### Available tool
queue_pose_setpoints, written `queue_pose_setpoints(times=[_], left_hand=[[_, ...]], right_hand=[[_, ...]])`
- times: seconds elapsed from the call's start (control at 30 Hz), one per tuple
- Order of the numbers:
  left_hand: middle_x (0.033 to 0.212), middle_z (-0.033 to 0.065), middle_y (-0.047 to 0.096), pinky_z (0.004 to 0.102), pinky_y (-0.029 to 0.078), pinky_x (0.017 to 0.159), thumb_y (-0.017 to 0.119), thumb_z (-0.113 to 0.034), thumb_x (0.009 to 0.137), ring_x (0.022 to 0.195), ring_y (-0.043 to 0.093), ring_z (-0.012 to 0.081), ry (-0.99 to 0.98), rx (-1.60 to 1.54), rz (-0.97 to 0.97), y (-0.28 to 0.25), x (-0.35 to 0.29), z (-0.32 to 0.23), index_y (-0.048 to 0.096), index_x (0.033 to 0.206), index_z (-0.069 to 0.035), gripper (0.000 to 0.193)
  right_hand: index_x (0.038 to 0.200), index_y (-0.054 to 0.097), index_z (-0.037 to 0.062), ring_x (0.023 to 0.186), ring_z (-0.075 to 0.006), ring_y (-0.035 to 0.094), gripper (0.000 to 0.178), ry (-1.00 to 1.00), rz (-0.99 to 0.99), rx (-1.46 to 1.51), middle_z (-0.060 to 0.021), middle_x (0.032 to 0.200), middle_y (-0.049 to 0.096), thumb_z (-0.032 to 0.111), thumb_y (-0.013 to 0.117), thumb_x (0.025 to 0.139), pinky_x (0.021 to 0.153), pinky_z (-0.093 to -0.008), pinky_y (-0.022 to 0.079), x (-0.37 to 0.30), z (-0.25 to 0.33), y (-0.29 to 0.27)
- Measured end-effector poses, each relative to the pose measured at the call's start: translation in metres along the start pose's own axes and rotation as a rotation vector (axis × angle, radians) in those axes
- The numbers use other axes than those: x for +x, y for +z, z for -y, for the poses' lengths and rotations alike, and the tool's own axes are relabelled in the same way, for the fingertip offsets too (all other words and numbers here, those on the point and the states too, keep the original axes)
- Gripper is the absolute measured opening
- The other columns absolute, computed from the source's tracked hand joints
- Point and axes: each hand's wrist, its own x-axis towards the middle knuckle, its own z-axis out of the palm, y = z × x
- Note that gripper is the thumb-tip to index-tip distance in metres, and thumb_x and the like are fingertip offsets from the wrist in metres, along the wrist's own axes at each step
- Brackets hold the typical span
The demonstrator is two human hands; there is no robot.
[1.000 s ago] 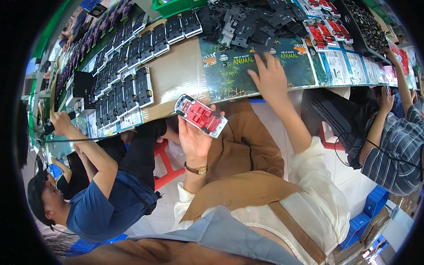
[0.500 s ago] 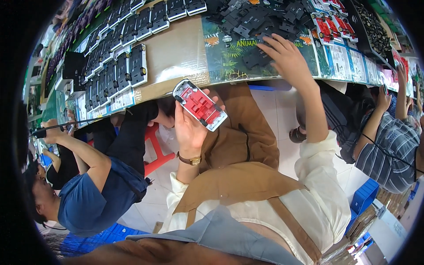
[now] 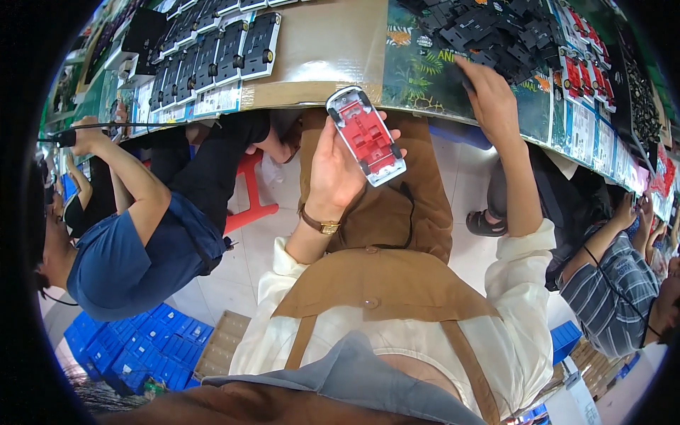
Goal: The person assembles toy cars by picking up car bodies and bases, snapping the bases onto the car bodies by hand, and placing them onto the table.
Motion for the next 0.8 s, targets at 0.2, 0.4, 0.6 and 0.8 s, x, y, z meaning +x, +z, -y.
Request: queue_pose_setpoints(times=[0.2, 0.4, 0.6, 0.8], left_hand=[[0.124, 0.0153, 0.049, 0.0586, 0.039, 0.092, 0.025, -0.042, 0.097, 0.111, 0.050, 0.0378, 0.031, -0.009, -0.014, -0.003, 0.006, 0.004, 0.040, 0.129, -0.008, 0.049], [0.126, 0.0109, 0.049, 0.0416, 0.034, 0.101, 0.022, -0.043, 0.097, 0.117, 0.047, 0.0280, 0.148, 0.033, -0.045, 0.005, 0.005, 0.005, 0.039, 0.130, -0.005, 0.052], [0.128, 0.0076, 0.047, 0.0366, 0.032, 0.102, 0.018, -0.043, 0.097, 0.118, 0.044, 0.0213, 0.236, 0.118, -0.083, 0.001, 0.004, 0.010, 0.038, 0.130, -0.006, 0.054], [0.125, 0.0091, 0.049, 0.0341, 0.034, 0.101, 0.019, -0.040, 0.098, 0.115, 0.047, 0.0196, 0.237, 0.068, -0.062, 0.000, 0.001, 0.014, 0.039, 0.128, -0.005, 0.051]], right_hand=[[0.127, 0.041, 0.0021, 0.094, -0.0366, 0.050, 0.046, 0.160, -0.048, 0.068, -0.0196, 0.103, 0.048, 0.014, 0.052, 0.084, 0.082, -0.0397, 0.042, 0.019, 0.045, 0.007], [0.124, 0.041, -0.0021, 0.099, -0.0386, 0.049, 0.054, 0.183, 0.025, 0.320, -0.0224, 0.110, 0.049, 0.013, 0.063, 0.077, 0.086, -0.0418, 0.041, 0.001, 0.129, 0.002], [0.120, 0.044, -0.0035, 0.104, -0.0384, 0.050, 0.051, 0.250, -0.056, 0.362, -0.0235, 0.115, 0.048, 0.009, 0.063, 0.075, 0.089, -0.0403, 0.041, -0.007, 0.154, 0.022], [0.121, 0.044, -0.0030, 0.104, -0.0366, 0.051, 0.056, 0.253, -0.019, 0.304, -0.0214, 0.116, 0.048, 0.012, 0.068, 0.073, 0.086, -0.0387, 0.044, -0.007, 0.157, 0.027]])
